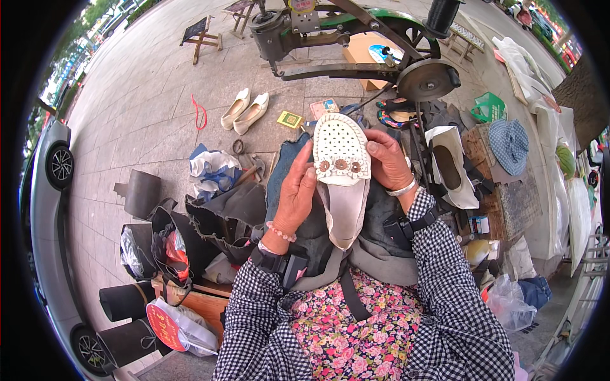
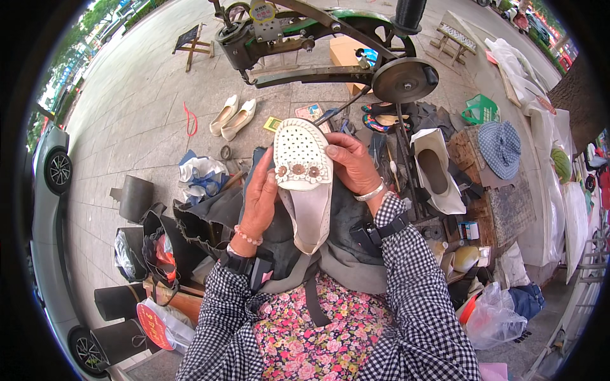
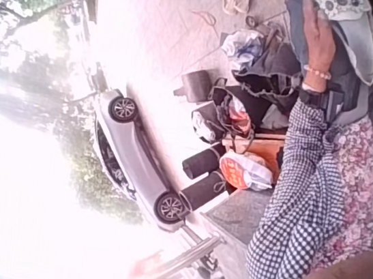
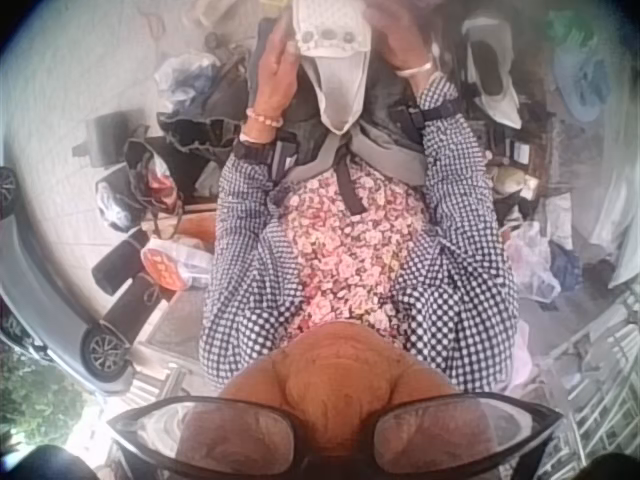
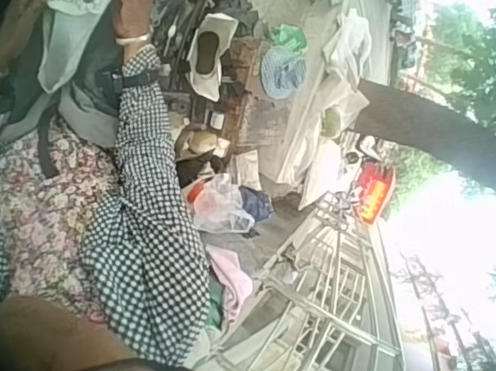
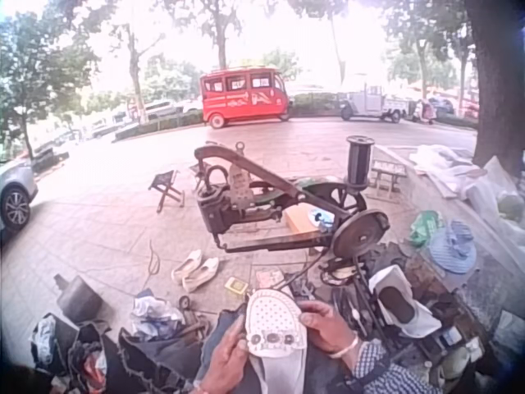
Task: Repairing a white shoe using manual tools and thread.
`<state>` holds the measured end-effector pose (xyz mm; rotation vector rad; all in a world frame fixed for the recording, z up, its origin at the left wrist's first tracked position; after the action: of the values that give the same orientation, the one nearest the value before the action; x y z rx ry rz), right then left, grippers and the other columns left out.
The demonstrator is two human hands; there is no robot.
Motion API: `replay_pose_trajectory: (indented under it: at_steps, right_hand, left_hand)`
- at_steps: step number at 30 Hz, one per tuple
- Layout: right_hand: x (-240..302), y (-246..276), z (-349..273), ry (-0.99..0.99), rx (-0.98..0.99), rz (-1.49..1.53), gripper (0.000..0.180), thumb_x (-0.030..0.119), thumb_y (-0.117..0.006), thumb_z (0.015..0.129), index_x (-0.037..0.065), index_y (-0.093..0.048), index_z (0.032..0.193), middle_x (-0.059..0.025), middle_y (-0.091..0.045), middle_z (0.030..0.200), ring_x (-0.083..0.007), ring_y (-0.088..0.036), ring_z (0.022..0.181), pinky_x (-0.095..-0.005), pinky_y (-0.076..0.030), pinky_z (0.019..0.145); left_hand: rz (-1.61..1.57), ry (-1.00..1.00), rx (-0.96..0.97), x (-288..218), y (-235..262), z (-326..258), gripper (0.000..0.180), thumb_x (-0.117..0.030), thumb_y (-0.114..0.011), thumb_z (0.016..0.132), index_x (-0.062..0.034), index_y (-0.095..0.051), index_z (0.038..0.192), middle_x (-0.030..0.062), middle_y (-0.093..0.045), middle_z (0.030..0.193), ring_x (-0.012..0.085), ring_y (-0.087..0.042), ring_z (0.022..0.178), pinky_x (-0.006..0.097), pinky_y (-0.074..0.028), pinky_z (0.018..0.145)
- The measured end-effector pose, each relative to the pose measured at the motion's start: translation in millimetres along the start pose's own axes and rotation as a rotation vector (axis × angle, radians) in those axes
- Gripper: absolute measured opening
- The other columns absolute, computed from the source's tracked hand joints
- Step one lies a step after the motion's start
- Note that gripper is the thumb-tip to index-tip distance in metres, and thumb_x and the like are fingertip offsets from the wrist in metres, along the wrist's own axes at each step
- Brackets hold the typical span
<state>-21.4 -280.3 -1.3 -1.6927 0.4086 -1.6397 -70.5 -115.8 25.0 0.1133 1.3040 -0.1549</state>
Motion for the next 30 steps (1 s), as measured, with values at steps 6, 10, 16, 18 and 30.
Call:
replay_pose_trajectory:
  at_steps: [6, 10, 16, 18, 30]
  right_hand:
    - [1.1, -3.2, -0.2, -0.004, 0.002, -0.053, 0.029, 0.005, -0.062, 0.080, -0.001, -0.054, 0.106, -0.0064, -0.059, 0.098, -0.0133, -0.056, 0.090, -0.0274, -0.045, 0.084]
    - [3.1, -10.6, 0.5, 0.015, 0.026, -0.160, 0.025, 0.005, -0.062, 0.080, 0.001, -0.052, 0.102, -0.0038, -0.057, 0.094, -0.0104, -0.053, 0.087, -0.0242, -0.043, 0.083]
    - [-0.1, -10.0, 2.6, 0.018, 0.036, -0.136, 0.023, 0.005, -0.063, 0.080, 0.003, -0.051, 0.098, -0.0030, -0.056, 0.092, -0.0094, -0.053, 0.086, -0.0233, -0.042, 0.081]
    - [1.9, -10.5, 2.0, 0.022, 0.033, -0.150, 0.023, 0.005, -0.064, 0.079, 0.003, -0.051, 0.098, -0.0028, -0.056, 0.092, -0.0094, -0.053, 0.086, -0.0233, -0.043, 0.081]
    - [3.5, -9.6, 1.1, 0.023, 0.037, -0.108, 0.025, 0.008, -0.064, 0.079, 0.001, -0.053, 0.101, -0.0043, -0.058, 0.095, -0.0103, -0.053, 0.088, -0.0246, -0.043, 0.083]
  left_hand:
    - [-0.025, 0.035, 0.025, -0.1, -3.0, 1.3, 0.045, -0.022, -0.042, 0.093, -0.0021, -0.034, 0.133, 0.0095, -0.042, 0.130, 0.0150, -0.041, 0.117, 0.027, -0.033, 0.097]
    - [-0.139, 0.087, 0.057, 7.4, -4.6, 1.1, 0.044, -0.018, -0.045, 0.092, -0.0032, -0.036, 0.132, 0.0067, -0.045, 0.127, 0.0123, -0.044, 0.110, 0.026, -0.036, 0.092]
    - [-0.038, 0.008, 0.066, 3.1, -4.3, 4.2, 0.042, -0.016, -0.047, 0.092, -0.0029, -0.039, 0.131, 0.0094, -0.044, 0.131, 0.0157, -0.042, 0.117, 0.027, -0.035, 0.095]
    - [-0.048, 0.008, 0.070, 1.9, -5.2, 4.1, 0.042, -0.016, -0.047, 0.092, -0.0026, -0.039, 0.130, 0.0103, -0.043, 0.131, 0.0168, -0.040, 0.119, 0.027, -0.033, 0.097]
    - [-0.049, -0.006, 0.055, 1.5, -3.4, 3.9, 0.043, -0.018, -0.043, 0.093, -0.0017, -0.036, 0.132, 0.0092, -0.041, 0.132, 0.0157, -0.039, 0.119, 0.027, -0.032, 0.097]
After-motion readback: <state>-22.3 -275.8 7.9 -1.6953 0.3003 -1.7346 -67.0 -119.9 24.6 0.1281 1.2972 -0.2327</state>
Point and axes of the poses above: each hand's wrist, its own z-axis towards the middle knuckle, its own y-axis out of the back of the hand, x = y × z, the point moved 10 cm from there along z, towards the middle knuckle
